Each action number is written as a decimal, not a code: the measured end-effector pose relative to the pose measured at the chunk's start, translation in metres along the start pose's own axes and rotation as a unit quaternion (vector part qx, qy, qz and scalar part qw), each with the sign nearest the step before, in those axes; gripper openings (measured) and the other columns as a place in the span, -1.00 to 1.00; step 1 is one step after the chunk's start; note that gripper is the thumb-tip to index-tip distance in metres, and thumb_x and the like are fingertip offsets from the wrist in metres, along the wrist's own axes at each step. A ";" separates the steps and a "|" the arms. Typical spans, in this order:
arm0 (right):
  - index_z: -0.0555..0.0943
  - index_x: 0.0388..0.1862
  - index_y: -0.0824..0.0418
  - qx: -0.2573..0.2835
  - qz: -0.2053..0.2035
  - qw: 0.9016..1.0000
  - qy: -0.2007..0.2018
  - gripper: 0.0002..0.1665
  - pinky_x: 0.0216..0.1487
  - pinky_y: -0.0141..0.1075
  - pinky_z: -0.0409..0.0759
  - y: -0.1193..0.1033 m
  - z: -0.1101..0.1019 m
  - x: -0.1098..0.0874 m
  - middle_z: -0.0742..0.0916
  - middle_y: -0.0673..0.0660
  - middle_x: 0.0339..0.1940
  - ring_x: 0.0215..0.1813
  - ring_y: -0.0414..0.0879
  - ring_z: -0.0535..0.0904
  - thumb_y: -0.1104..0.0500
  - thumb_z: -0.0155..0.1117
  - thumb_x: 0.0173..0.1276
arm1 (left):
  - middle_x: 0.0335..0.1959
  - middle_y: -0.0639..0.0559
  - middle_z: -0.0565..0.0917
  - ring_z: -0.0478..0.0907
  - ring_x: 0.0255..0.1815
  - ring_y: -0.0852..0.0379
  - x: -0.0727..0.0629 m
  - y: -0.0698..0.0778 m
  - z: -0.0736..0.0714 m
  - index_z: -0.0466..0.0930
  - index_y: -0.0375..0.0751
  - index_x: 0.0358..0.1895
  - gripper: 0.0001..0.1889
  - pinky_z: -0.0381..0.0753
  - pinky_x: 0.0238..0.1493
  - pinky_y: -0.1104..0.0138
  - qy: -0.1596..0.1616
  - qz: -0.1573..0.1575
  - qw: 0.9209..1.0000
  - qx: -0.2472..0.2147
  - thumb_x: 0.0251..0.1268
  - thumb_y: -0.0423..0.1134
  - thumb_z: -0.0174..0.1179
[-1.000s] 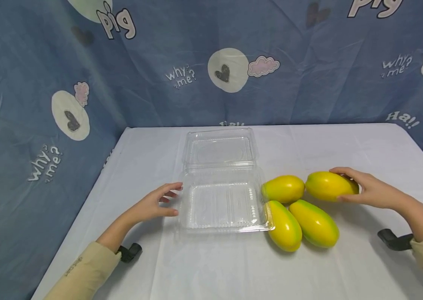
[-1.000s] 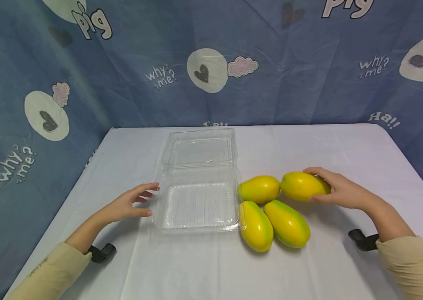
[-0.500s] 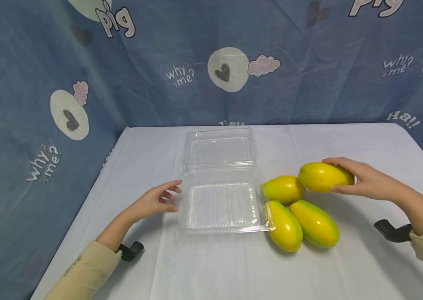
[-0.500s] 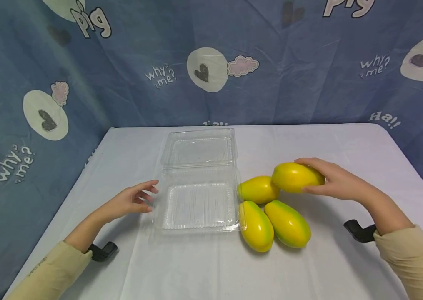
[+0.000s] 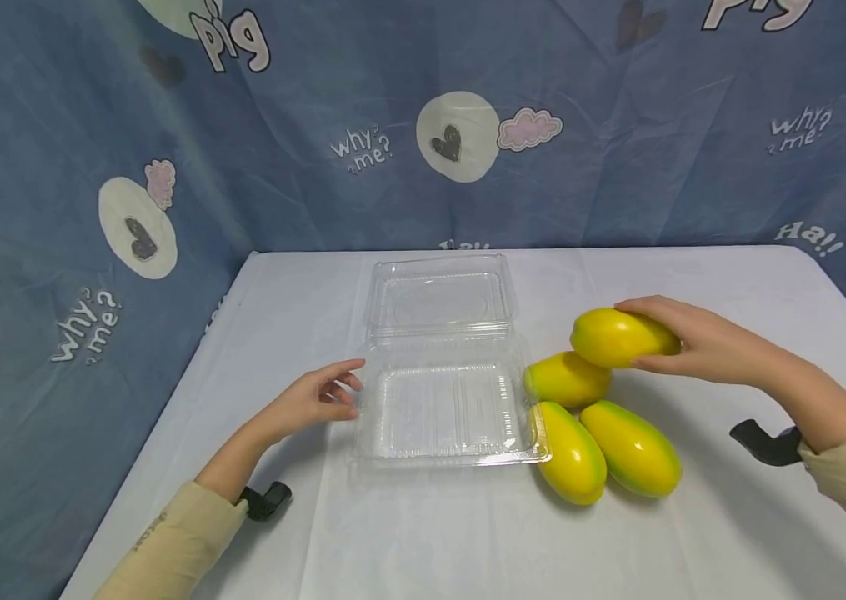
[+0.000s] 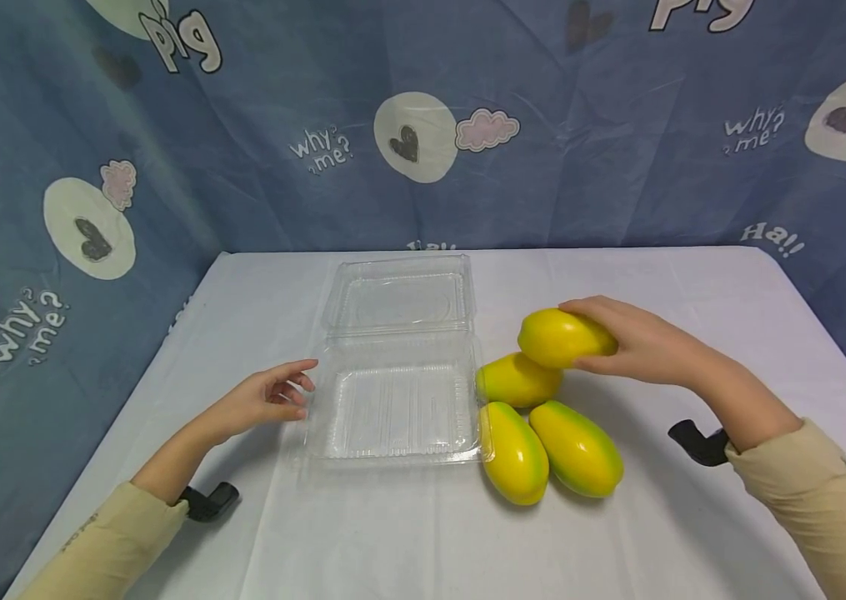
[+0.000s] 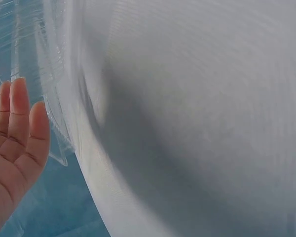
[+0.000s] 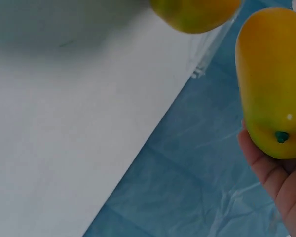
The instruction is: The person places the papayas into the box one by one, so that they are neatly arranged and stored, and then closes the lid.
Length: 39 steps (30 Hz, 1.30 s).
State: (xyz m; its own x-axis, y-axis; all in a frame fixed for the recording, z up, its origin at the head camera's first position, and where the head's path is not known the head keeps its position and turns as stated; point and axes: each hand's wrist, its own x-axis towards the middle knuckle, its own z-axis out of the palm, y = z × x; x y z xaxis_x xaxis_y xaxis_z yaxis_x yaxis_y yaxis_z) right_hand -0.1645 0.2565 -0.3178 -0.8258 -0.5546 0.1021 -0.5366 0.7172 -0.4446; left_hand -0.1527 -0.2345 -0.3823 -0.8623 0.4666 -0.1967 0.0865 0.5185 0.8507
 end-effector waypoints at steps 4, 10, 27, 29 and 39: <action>0.36 0.24 0.16 0.004 0.010 1.000 -0.012 -0.31 -0.05 -0.20 0.50 -0.008 0.000 0.009 0.54 0.03 0.08 -0.02 -0.15 0.45 0.07 0.37 0.13 | -0.01 -0.28 0.46 0.48 -0.16 0.10 0.001 -0.001 0.000 0.15 -0.35 0.34 -0.29 0.49 -0.10 0.33 0.002 0.000 1.000 -0.004 0.11 -0.34 0.26; 0.33 0.26 0.18 0.004 -0.021 0.999 -0.032 -0.32 -0.01 -0.07 0.46 -0.015 0.000 0.021 0.54 0.12 0.10 0.01 -0.05 0.46 0.04 0.31 0.19 | 0.00 -0.28 0.46 0.48 -0.15 0.08 0.003 -0.002 -0.001 0.18 -0.34 0.33 -0.31 0.48 -0.10 0.32 0.002 -0.003 1.000 -0.009 0.12 -0.34 0.26; 0.30 0.28 0.19 0.013 -0.024 0.998 -0.058 -0.29 -0.03 -0.10 0.47 -0.032 0.009 0.049 0.55 0.14 0.07 -0.07 -0.05 0.48 -0.01 0.29 0.21 | 0.01 -0.31 0.44 0.47 -0.15 0.08 0.002 0.003 0.001 0.16 -0.35 0.33 -0.32 0.48 -0.09 0.32 0.001 -0.017 0.999 -0.027 0.13 -0.37 0.24; 0.30 0.28 0.18 0.012 -0.022 0.998 -0.061 -0.28 -0.02 -0.10 0.46 -0.033 0.010 0.052 0.55 0.14 0.07 -0.08 -0.06 0.48 -0.02 0.29 0.20 | 0.01 -0.31 0.44 0.47 -0.15 0.09 0.002 0.003 0.001 0.15 -0.36 0.33 -0.32 0.48 -0.10 0.34 0.000 -0.018 0.999 -0.027 0.13 -0.37 0.24; 0.32 0.29 0.16 -0.002 -0.019 0.997 -0.069 -0.26 0.03 -0.05 0.44 -0.043 0.015 0.062 0.54 0.15 0.14 0.01 -0.01 0.48 -0.10 0.27 0.19 | -0.02 -0.30 0.44 0.46 -0.21 0.14 0.003 0.002 0.001 0.17 -0.34 0.33 -0.30 0.48 -0.14 0.37 0.003 -0.022 0.999 -0.027 0.11 -0.35 0.26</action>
State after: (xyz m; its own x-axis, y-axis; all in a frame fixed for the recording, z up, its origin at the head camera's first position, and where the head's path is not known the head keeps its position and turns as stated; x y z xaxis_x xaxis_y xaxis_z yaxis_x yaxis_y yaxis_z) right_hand -0.1899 0.1845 -0.3058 -0.7726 -0.6348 -0.0049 -0.5684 0.6952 -0.4400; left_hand -0.1547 -0.2319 -0.3816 -0.8679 0.4399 -0.2309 0.0224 0.4990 0.8663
